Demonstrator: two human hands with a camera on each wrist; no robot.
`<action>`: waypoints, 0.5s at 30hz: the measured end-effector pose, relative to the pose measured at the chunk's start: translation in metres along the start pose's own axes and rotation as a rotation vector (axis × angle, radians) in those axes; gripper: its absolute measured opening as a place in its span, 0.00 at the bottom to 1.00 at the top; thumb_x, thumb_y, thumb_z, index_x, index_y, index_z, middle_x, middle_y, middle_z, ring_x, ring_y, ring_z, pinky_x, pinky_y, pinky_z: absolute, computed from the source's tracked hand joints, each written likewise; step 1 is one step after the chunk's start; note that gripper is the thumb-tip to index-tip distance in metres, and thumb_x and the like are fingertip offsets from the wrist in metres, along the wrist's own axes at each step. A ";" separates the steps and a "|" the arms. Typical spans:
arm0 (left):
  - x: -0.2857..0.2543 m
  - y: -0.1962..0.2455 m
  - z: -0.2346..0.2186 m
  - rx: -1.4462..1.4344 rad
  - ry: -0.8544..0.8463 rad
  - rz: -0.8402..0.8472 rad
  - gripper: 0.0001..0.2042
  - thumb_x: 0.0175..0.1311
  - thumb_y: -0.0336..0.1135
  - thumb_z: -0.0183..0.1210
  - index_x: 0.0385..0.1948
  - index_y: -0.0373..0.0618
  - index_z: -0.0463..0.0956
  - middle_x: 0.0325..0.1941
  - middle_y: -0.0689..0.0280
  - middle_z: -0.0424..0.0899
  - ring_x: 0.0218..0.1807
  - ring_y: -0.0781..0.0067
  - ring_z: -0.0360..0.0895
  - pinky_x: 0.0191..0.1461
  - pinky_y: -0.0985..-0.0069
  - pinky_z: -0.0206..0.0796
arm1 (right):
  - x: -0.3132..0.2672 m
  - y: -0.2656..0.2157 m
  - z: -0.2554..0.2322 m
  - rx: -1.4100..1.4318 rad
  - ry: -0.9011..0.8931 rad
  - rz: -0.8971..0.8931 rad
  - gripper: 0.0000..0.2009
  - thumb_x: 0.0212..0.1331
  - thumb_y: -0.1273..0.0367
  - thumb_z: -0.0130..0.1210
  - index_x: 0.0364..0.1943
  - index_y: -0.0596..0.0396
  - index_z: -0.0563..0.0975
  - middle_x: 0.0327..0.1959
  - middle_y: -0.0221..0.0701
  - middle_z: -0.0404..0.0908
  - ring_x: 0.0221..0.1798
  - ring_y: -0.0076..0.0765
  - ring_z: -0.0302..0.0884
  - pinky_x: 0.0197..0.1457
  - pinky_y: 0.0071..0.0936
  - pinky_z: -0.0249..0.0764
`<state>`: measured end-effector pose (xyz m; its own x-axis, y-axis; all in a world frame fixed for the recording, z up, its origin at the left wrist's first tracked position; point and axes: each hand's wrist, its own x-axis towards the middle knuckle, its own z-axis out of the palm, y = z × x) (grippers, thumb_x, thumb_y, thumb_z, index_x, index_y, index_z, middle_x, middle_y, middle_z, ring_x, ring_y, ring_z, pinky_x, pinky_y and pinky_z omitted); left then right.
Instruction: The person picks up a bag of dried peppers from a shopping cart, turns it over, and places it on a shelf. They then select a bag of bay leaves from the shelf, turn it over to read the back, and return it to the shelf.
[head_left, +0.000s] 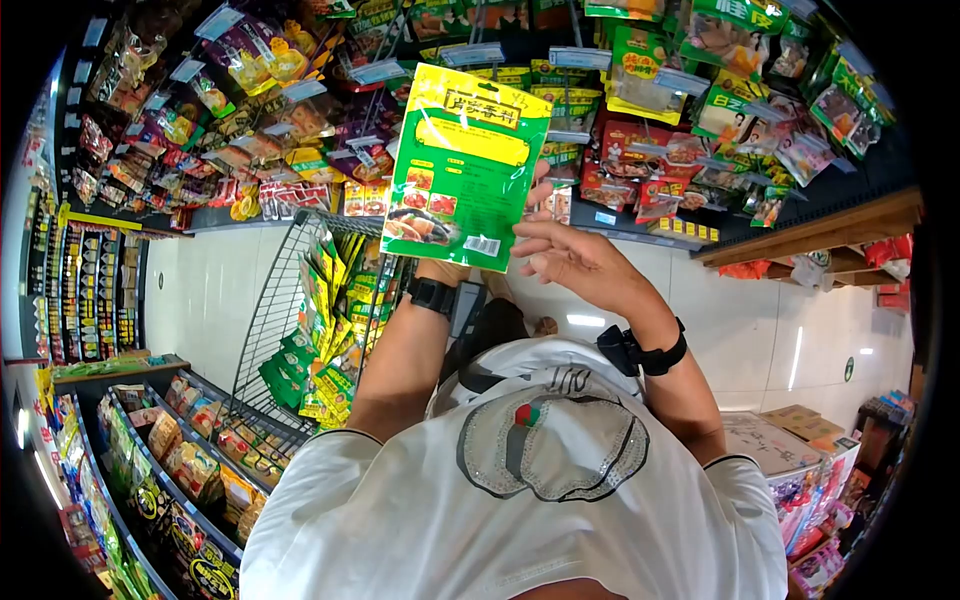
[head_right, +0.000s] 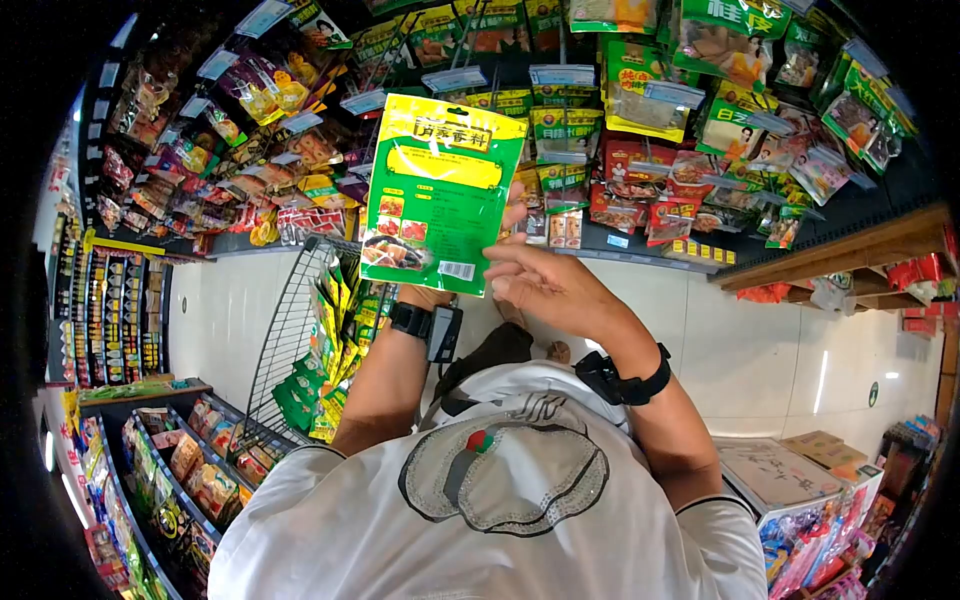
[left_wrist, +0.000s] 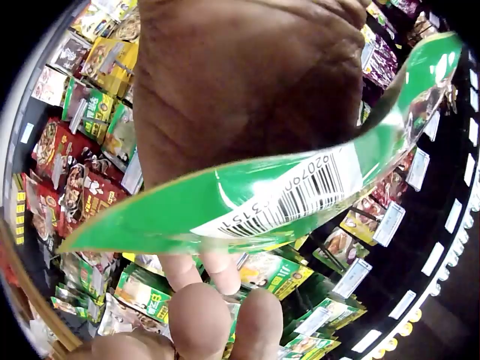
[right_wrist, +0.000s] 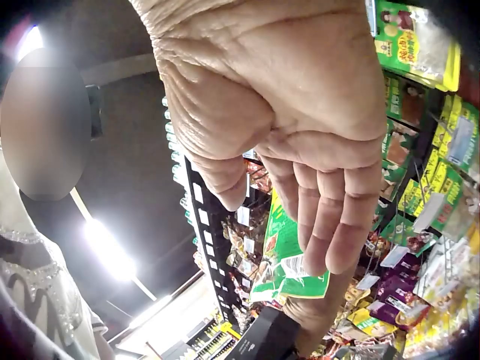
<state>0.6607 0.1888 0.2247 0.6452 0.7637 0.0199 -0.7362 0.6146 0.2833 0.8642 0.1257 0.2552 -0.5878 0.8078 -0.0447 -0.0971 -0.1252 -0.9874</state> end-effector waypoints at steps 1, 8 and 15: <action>0.000 -0.001 0.002 0.003 0.005 0.003 0.36 0.71 0.59 0.39 0.72 0.42 0.48 0.71 0.44 0.58 0.68 0.45 0.65 0.70 0.47 0.58 | -0.001 0.000 0.000 -0.002 0.004 0.006 0.24 0.67 0.63 0.54 0.63 0.60 0.68 0.51 0.41 0.78 0.52 0.29 0.76 0.57 0.26 0.72; 0.000 -0.003 0.010 0.035 0.059 -0.023 0.36 0.71 0.58 0.40 0.71 0.38 0.50 0.69 0.43 0.61 0.66 0.44 0.67 0.70 0.47 0.59 | -0.003 0.003 0.000 -0.039 -0.011 -0.002 0.25 0.68 0.61 0.53 0.65 0.58 0.66 0.53 0.41 0.77 0.52 0.33 0.79 0.54 0.28 0.74; 0.002 -0.003 0.008 0.046 0.061 -0.036 0.36 0.71 0.58 0.39 0.71 0.38 0.49 0.70 0.43 0.60 0.67 0.43 0.65 0.71 0.46 0.56 | -0.002 0.006 0.000 -0.013 -0.018 0.007 0.24 0.69 0.61 0.53 0.64 0.59 0.67 0.53 0.42 0.77 0.51 0.33 0.79 0.54 0.28 0.74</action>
<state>0.6654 0.1866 0.2315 0.6565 0.7527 -0.0495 -0.7016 0.6333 0.3266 0.8652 0.1229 0.2490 -0.6024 0.7967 -0.0488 -0.0825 -0.1229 -0.9890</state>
